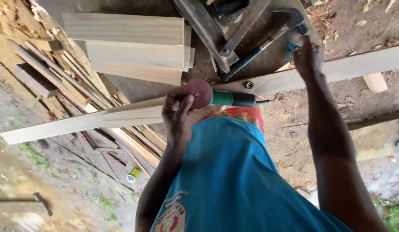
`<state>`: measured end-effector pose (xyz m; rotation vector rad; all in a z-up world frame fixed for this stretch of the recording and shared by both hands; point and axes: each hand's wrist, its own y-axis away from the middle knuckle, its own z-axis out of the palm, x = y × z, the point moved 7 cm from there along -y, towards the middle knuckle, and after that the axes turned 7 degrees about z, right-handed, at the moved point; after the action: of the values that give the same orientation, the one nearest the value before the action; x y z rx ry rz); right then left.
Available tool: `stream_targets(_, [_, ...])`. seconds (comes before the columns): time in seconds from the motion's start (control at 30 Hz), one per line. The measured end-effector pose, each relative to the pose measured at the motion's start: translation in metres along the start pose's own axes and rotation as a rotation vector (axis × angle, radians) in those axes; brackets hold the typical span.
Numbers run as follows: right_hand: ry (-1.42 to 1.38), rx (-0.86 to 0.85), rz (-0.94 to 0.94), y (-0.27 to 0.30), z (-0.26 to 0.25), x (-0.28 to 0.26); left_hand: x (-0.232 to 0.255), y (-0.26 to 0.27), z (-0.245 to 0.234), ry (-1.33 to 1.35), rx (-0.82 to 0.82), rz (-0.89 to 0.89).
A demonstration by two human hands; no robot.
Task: Replacing a sanding disc on an angle grinder and using it to sand a wooden plank.
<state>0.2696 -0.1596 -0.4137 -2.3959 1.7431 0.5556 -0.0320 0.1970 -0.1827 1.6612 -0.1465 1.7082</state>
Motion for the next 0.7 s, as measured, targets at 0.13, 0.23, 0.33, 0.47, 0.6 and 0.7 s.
stream_targets(0.13, [0.266, -0.233, 0.082, 0.006, -0.017, -0.008, 0.01, 0.006, 0.006, -0.044, -0.044, 0.027])
stream_targets(0.23, [0.128, -0.297, 0.113, 0.037, -0.055, -0.039, 0.01, 0.01, 0.002, 0.028, -0.078, 0.086])
stream_targets(0.33, [-0.307, -0.238, -0.034, 0.088, -0.123, -0.121, 0.012, 0.006, 0.002, 0.045, -0.076, 0.072])
stream_targets(0.47, [-0.786, -0.273, 0.02, 0.171, -0.162, -0.243, 0.001, 0.007, 0.0, 0.061, -0.067, 0.012])
stream_targets(0.6, [-1.031, -0.164, -0.12, 0.208, -0.165, -0.304, 0.014, 0.016, 0.018, 0.106, -0.205, 0.022])
stream_targets(0.7, [-0.961, -0.133, -0.174, 0.21, -0.177, -0.319, 0.028, 0.027, 0.025, 0.09, -0.238, 0.057])
